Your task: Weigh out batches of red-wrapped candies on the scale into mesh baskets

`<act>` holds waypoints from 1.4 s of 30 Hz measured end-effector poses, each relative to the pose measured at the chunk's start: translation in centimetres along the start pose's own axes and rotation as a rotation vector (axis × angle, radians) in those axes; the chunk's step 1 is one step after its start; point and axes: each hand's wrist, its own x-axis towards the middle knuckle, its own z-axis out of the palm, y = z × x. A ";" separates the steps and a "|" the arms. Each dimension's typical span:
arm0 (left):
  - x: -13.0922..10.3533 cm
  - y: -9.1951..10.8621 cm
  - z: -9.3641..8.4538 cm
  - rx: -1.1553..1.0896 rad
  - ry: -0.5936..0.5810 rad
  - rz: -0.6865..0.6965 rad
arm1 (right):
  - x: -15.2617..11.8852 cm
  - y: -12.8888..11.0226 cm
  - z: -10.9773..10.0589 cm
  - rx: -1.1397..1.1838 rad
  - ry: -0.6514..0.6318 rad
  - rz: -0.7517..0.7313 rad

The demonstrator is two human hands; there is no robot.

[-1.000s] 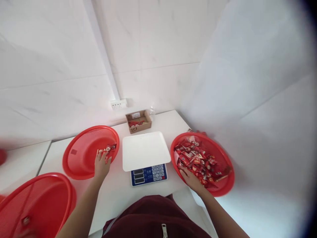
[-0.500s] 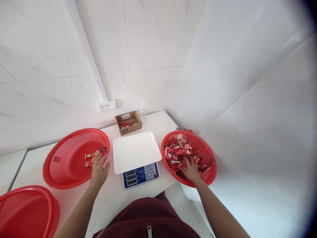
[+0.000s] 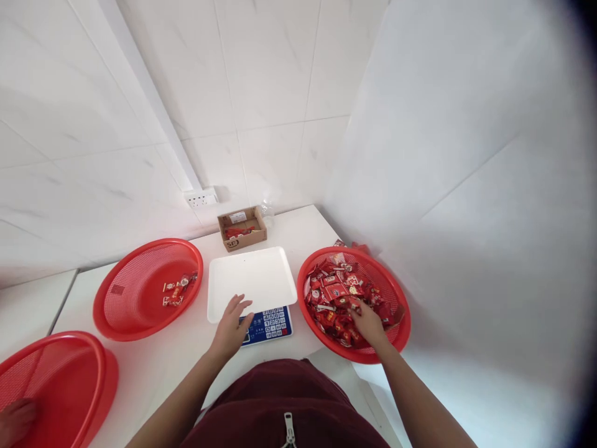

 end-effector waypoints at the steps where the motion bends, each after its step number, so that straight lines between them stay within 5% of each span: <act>1: 0.1 0.9 0.4 -0.015 -0.032 0.008 | 0.2 0.2 -0.5 0.038 0.014 0.016; 9: 1.5 8.1 3.6 -0.305 -0.291 -0.073 | -0.6 -1.9 -3.6 0.909 0.031 0.335; 15: 2.5 13.6 7.1 -0.906 -0.660 -0.418 | -3.2 -7.0 -3.3 1.121 -0.325 0.238; 19: 2.8 15.5 8.5 -1.221 -0.727 -0.647 | -4.0 -8.8 -1.8 1.016 -0.513 0.088; 24: 2.0 15.6 9.1 -1.251 -0.577 -0.711 | -4.0 -8.1 -0.2 0.677 -0.562 -0.356; 27: 1.3 15.5 9.3 -1.200 -0.513 -0.747 | -4.1 -7.4 0.7 0.611 -0.556 -0.478; 36: 0.7 14.3 9.0 -1.123 -0.388 -0.828 | -4.5 -7.5 2.8 0.526 -0.620 -0.477; 42: 0.8 11.8 6.9 -1.298 -0.407 -0.916 | -5.4 -9.0 4.7 0.543 -0.624 -0.380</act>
